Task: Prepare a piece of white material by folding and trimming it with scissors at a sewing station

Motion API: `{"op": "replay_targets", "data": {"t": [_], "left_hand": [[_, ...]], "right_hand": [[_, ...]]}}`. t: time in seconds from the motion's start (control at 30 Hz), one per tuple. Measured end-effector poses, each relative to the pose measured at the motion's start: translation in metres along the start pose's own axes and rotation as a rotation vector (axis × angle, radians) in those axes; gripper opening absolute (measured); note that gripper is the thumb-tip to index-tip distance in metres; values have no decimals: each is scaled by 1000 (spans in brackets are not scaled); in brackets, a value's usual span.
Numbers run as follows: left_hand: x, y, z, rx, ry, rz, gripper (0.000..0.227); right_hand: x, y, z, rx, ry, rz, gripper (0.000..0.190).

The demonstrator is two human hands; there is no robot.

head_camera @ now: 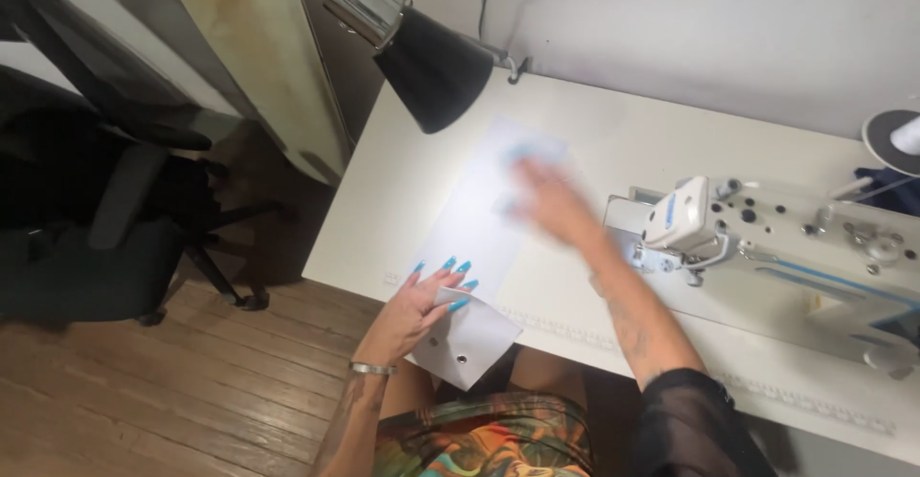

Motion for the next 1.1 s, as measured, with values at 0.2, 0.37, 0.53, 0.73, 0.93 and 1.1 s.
{"op": "replay_targets", "data": {"t": [0.2,0.37,0.53,0.73,0.93,1.1], "left_hand": [[-5,3,-7,13,-75,-83,31],[-7,9,-12,67,-110,-99,34],[-2,1,-1,71,-97,-72,31],[1,1,3,81,-111,-79,32],[12,-14,5,415,-77,104,32],[30,0,-52,565,-224,155,33]], "right_hand": [[2,6,59,-11,473,224,71],[-2,40,-22,0,-215,-224,85],[18,12,141,130,769,312,77],[17,4,56,67,458,182,71],[36,-23,50,33,396,692,59],[69,17,-69,-1060,117,25,69]]}}
Point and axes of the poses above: each hand's wrist, its own x-axis away from the middle knuckle, its own y-axis out of the palm, z = x × y, the point moved 10 cm from there along -x, towards the middle knuckle, and after that the axes turned 4 degrees about -y, right-handed, at the moved point
